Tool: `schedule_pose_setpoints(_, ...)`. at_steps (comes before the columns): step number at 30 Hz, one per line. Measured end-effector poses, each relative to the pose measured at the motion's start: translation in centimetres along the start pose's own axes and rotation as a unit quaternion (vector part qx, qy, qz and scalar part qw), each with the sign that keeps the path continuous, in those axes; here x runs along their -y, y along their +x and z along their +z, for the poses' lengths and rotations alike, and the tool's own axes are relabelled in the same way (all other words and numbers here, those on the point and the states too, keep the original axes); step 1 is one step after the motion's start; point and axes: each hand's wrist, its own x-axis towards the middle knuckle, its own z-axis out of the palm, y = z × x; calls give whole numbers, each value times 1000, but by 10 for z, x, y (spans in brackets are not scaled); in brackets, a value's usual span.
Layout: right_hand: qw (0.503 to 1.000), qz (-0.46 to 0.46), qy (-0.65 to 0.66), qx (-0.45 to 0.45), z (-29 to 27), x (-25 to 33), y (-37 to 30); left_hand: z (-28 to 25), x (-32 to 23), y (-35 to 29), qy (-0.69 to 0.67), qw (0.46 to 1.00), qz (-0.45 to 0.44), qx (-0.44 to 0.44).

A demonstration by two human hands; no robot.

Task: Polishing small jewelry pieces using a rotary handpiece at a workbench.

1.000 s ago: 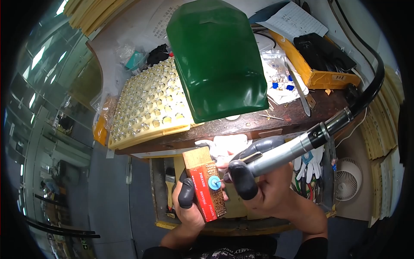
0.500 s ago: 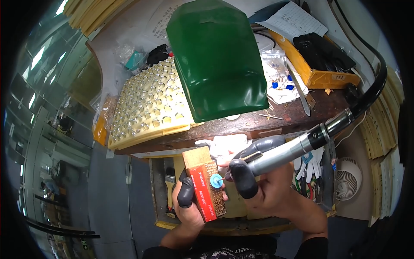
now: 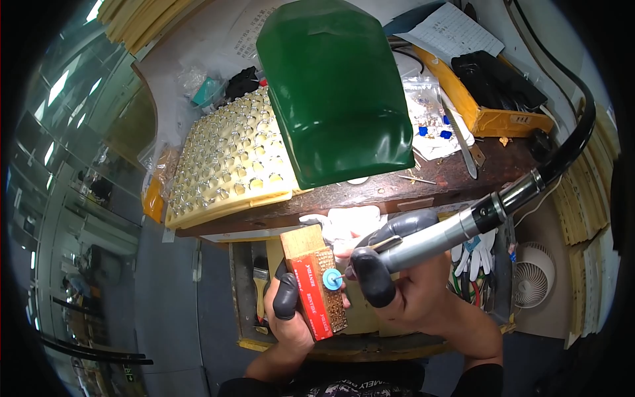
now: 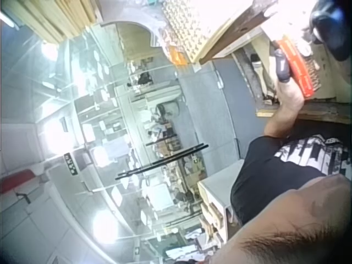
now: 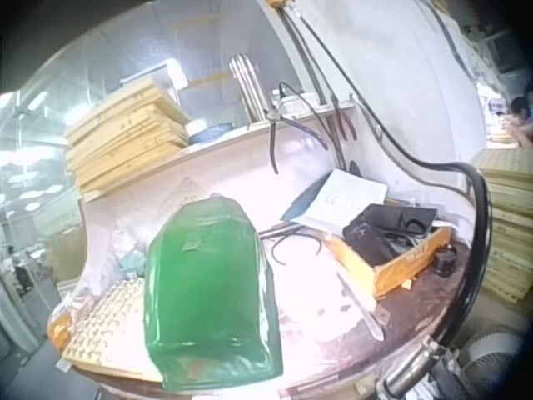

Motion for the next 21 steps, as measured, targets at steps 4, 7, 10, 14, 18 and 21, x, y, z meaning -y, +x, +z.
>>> schedule_pose_setpoints(4, 1000, -7, 6, -13, 1, 0, 1, 3, -2, 0, -3, 1000, -13, -1)
schedule_pose_setpoints(7, 1000, -14, -13, -16, 1, 0, 1, 0, 0, 0, 10, 1000, 2, 1)
schedule_pose_setpoints(10, 999, -18, -4, -28, 3, 0, 2, 1, -2, 1, 3, 1000, -10, 1)
schedule_pose_setpoints(14, 1000, -1, 1, -13, 2, 2, 2, 1, -2, 0, 20, 1000, 4, 3)
schedule_pose_setpoints(18, 1000, -6, 3, -16, 2, 1, 2, 2, -2, 0, 13, 1000, -6, -9)
schedule_pose_setpoints(21, 1000, -12, 1, -17, 2, 0, 3, 2, -1, 0, 13, 1000, -9, -11)
